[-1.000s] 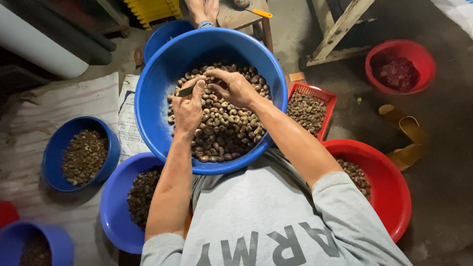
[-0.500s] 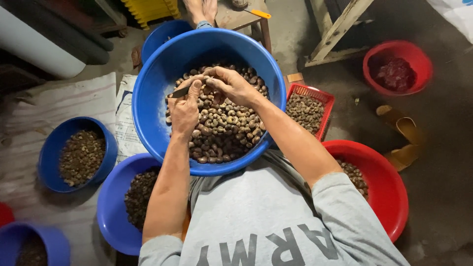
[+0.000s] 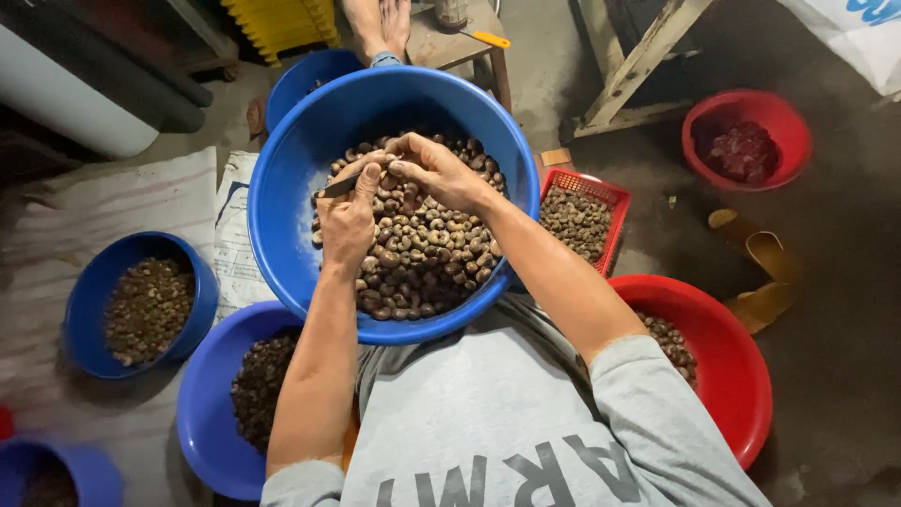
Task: A person is manually peeling nuts using a small hand tool and sorting them into different bowls.
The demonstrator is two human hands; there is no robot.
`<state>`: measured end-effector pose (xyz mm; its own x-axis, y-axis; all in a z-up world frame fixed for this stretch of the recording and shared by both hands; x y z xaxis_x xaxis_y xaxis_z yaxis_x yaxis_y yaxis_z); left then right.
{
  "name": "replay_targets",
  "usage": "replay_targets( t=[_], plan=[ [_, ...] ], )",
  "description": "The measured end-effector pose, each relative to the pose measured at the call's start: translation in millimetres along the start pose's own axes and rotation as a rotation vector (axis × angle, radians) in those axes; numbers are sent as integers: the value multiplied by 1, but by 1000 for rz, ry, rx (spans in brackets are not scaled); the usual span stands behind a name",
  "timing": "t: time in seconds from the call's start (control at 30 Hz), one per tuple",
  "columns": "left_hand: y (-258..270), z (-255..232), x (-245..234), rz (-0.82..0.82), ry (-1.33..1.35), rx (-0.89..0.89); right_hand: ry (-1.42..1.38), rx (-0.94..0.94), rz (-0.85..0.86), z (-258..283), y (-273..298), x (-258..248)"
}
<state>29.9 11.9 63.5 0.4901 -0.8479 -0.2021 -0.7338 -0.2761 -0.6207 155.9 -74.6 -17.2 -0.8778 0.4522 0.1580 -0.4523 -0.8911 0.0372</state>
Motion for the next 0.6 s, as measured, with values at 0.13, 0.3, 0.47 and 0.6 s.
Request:
replay_targets(
  t=[0.13,0.3,0.47,0.6],
  plan=[
    [2,5,-1,12,-2,11,9,14,2,-4,-1,-3],
    [3,7,-3,-7,6,4,4,29,-2,-1,-1,0],
    [-1,2,-3,27,-11,-2,1,20,-10,1,1,1],
    [0,2,-2,18,57,-1,-8,25,-11,1,1,2]
  ],
)
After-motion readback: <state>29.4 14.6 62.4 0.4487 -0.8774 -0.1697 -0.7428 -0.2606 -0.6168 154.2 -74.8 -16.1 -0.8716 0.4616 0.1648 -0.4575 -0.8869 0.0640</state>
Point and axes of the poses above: each hand's wrist, its own y-axis away from the middle knuckle, its own x-axis out of the palm, z = x × y, the point moved 6 cm from there along -y, towards the middle knuckle, and after that the axes turned 15 degrees about x, right-handed, at the moved point
